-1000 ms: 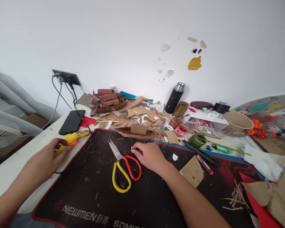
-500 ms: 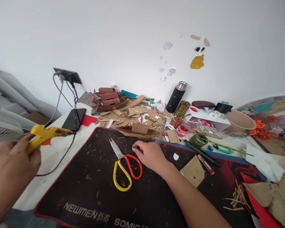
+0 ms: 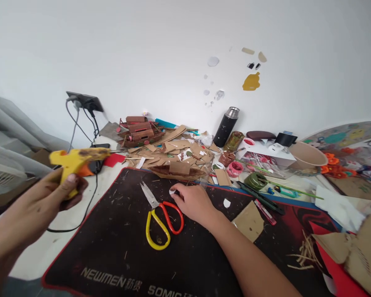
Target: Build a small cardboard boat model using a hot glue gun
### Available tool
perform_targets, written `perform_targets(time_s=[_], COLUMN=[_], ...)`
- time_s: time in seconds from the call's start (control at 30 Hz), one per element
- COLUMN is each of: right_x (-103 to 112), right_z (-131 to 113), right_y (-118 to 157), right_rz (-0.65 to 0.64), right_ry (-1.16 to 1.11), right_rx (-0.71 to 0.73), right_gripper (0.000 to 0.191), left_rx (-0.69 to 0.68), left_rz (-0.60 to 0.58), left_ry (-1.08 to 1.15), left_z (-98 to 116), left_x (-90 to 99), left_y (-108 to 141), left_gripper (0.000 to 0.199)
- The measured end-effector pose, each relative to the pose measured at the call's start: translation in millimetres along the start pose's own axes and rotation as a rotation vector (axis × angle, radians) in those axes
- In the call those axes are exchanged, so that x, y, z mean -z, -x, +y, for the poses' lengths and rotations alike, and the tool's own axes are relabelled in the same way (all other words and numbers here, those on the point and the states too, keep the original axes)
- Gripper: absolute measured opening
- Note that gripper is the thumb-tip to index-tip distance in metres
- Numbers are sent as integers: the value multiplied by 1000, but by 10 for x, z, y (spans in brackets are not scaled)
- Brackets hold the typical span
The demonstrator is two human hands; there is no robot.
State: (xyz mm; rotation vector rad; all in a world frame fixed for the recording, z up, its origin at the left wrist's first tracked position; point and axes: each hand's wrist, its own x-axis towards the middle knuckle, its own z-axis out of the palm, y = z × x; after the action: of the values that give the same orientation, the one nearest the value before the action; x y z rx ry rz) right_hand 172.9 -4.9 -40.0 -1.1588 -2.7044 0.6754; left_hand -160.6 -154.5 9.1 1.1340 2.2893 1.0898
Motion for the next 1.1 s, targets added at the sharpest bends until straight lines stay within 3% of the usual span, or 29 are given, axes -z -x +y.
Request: perform_targets(time_s=[0.07, 0.23, 0.37, 0.5, 0.67, 0.9, 1.1], right_x=[2, 5, -8, -24, -18, 21, -1], right_z=[2, 8, -1, -26, -72, -81, -104], right_y=[-4, -15, -18, -29, -43, -7, -16], right_rz=[11, 44, 49, 48, 17, 4, 26], right_ry=[-12, -61, -44, 18, 78, 58, 80], right_rx=[4, -35, -25, -27, -38, -92, -126], right_gripper=[31, 30, 32, 35, 37, 31, 38], left_rx=[84, -42, -100, -98, -53, -26, 34], left_rz=[-87, -397, -539, -664, -704, -661, -631], left_ry=[292, 678, 895, 901, 889, 853, 831], left_z=[259, 687, 868, 883, 772, 735, 740], left_x=[-238, -742, -1046, -1268, -1386, -1338, -1358], left_y=[66, 54, -114, -187, -118, -75, -13], left_gripper=[80, 46, 33, 31, 34, 36, 42])
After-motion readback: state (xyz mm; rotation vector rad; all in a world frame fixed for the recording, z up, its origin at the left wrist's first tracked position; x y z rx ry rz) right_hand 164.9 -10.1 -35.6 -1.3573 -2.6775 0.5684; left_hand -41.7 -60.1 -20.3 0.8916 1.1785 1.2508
